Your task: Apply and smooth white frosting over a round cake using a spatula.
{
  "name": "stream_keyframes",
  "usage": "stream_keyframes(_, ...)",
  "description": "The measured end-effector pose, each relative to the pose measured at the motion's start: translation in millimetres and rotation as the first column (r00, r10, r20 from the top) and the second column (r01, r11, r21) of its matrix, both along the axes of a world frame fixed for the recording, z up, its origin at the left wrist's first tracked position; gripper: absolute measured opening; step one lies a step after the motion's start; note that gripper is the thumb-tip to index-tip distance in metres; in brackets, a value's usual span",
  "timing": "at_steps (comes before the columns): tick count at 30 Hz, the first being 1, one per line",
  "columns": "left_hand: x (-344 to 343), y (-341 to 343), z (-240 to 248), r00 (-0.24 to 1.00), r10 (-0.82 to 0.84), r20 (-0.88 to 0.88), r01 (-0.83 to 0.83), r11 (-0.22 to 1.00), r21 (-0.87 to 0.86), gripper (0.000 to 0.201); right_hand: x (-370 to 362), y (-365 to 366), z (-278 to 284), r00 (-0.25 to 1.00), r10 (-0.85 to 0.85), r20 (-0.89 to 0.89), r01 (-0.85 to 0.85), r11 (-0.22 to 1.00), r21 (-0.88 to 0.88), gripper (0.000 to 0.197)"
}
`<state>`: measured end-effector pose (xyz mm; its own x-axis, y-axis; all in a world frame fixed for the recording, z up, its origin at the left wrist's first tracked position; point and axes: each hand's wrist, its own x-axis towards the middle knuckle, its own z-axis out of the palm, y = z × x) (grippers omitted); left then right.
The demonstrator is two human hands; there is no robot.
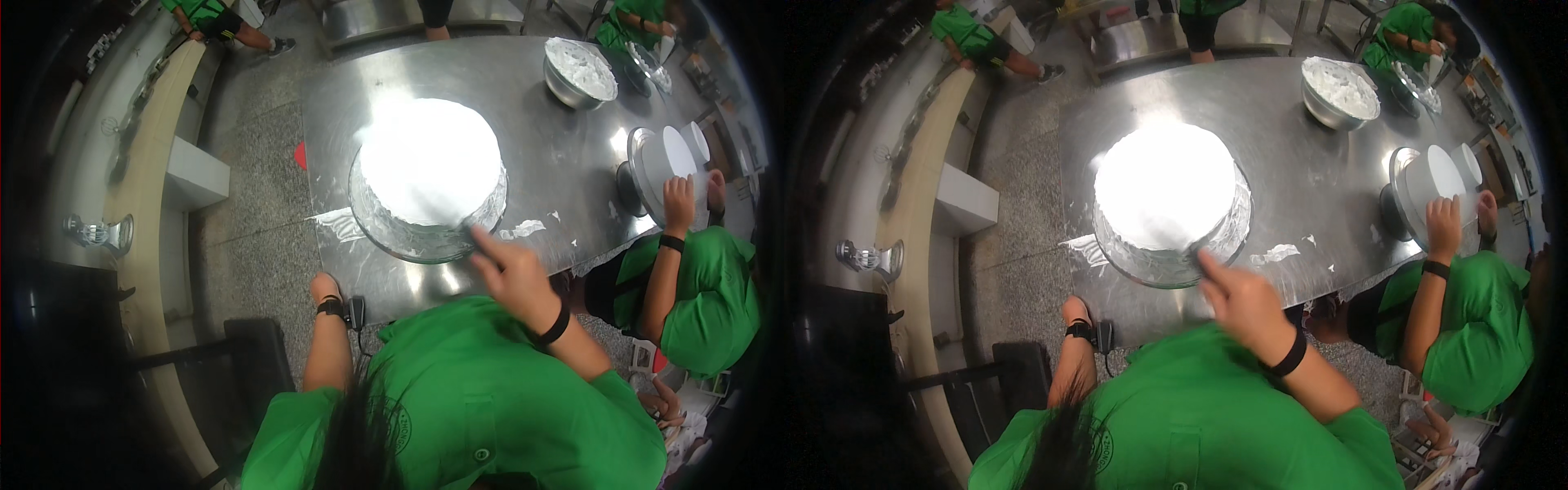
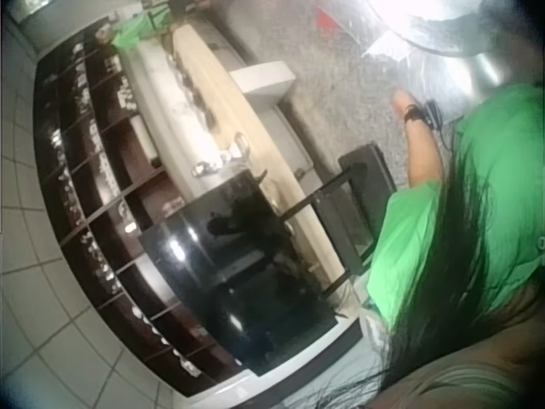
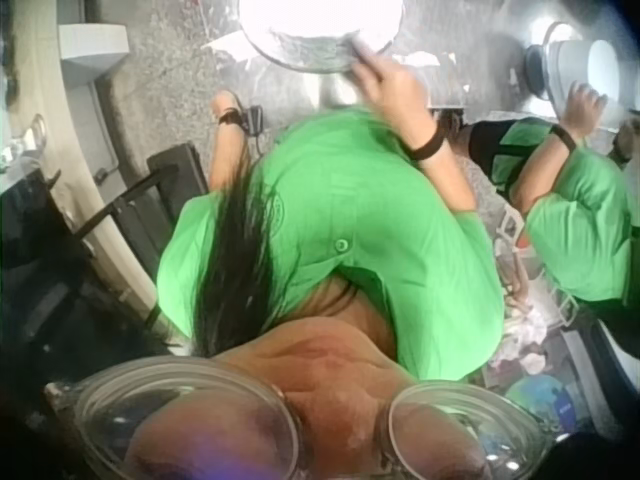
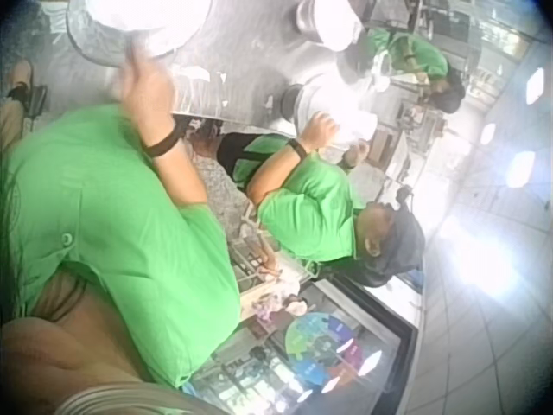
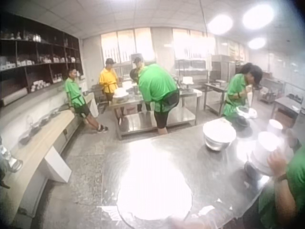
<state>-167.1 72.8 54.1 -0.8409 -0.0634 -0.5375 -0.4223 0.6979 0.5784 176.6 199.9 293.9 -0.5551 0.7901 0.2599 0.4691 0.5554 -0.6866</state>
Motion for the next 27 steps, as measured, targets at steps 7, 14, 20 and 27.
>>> stream_keyframes(7, -14, -11, -24, 0.996, 0.069, 0.048, -0.072, 0.996, 0.054, 0.047, 7, -9, 6, 0.99, 0.013, -0.138, -0.012, 1.0, 0.003, 0.041)
stream_keyframes(14, 0, -4, 5, 0.995, 0.065, 0.078, -0.071, 0.994, 0.077, 0.047, 34, 8, 7, 0.956, -0.284, 0.078, 0.285, 0.959, 0.002, 0.041)
stream_keyframes(20, 2, 0, 11, 0.988, 0.11, 0.108, -0.12, 0.989, 0.089, 0.049, 35, -33, 27, 0.947, 0.282, 0.155, -0.246, 0.945, -0.217, 0.042)
stream_keyframes(27, 8, 4, 16, 0.993, 0.054, 0.101, -0.062, 0.995, 0.083, 0.049, 87, -2, 41, 0.994, -0.082, 0.075, 0.088, 0.992, -0.093, 0.042)
